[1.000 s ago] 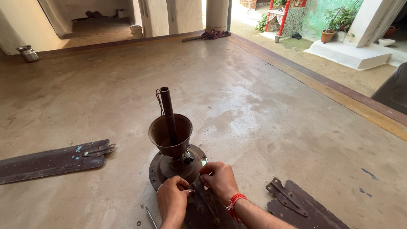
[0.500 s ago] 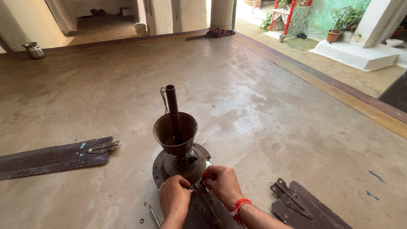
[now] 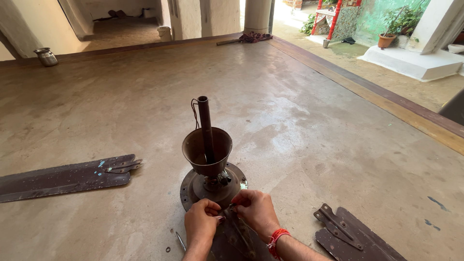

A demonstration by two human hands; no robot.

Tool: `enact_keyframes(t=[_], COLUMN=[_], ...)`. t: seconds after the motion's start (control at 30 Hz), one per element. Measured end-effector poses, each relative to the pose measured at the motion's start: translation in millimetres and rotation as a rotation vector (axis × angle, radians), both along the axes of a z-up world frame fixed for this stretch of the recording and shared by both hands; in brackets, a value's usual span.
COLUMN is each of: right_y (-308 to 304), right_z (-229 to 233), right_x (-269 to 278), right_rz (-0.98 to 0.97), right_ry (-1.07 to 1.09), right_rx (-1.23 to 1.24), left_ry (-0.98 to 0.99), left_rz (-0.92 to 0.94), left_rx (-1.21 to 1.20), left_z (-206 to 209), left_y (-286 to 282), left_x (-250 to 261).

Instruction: The person attaches fan blades to the motor housing using a screwdriver and screws. They align each blade, insert screws, and tighten them to secure the blades to the central hub.

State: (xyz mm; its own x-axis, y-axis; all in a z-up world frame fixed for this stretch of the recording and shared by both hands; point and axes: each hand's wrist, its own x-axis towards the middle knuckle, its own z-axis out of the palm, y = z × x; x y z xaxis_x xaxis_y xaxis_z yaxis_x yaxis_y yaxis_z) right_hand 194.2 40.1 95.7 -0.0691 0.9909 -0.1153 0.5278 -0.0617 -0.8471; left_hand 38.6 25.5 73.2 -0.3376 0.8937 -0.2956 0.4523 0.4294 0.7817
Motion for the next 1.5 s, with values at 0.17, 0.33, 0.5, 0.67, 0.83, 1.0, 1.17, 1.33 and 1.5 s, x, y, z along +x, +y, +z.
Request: enact_keyframes(t=[0.17,0.33,0.5,0.67,0.83,1.0,1.17,1.33,1.5], right_y=[-0.9,-4.9,-2.6,-6.2,-10.9,-11.2,0.6,9.0,8.7], right_z=[1.9,0.0,5.0,11.6,19.0,19.9,5.1,-13.5,-14.7], right_x=[-0.9,-5.9,-1.8,7.7,5.7,1.5,-2.8,0.0,-7.2], right_rz=[-0.005,-0.038,0.09,0.276,0.324,0.364,0.458,0.469,0.429], right_ry=[-0.018,-0.048,-0.22,-0.389,-0.388,-0.47,-0.623,-0.72,-0.725], right_rx=[0.039,-0.03,0.235,0.332,0.353,0.374,0.455,0.54,0.506], left_ry=[0.007,0.046,0.033,-0.016,-0.064,-0.018,0.048,0.044,0.149], left_rz=[-0.009,-0.013,-0.043,-0.034,-0.047,-0.07,-0.096,-0.159,-0.198], left_rx=[0.033,0.044,0.042,0.032,-0.005,0.015,0.022,0.1,0.153], left_z=[-2.3,-0.6,7.1,8.2,9.4,8.8,-0.9,-17.9,-21.6], left_y=[2.7,0.4,-3.2,-4.9,-5.0,-3.9,2.6,10.7,10.2], left_x=[-1.9,-2.9,-1.8,-0.3,0.9,0.1,-5.4,-10.6,-13.8])
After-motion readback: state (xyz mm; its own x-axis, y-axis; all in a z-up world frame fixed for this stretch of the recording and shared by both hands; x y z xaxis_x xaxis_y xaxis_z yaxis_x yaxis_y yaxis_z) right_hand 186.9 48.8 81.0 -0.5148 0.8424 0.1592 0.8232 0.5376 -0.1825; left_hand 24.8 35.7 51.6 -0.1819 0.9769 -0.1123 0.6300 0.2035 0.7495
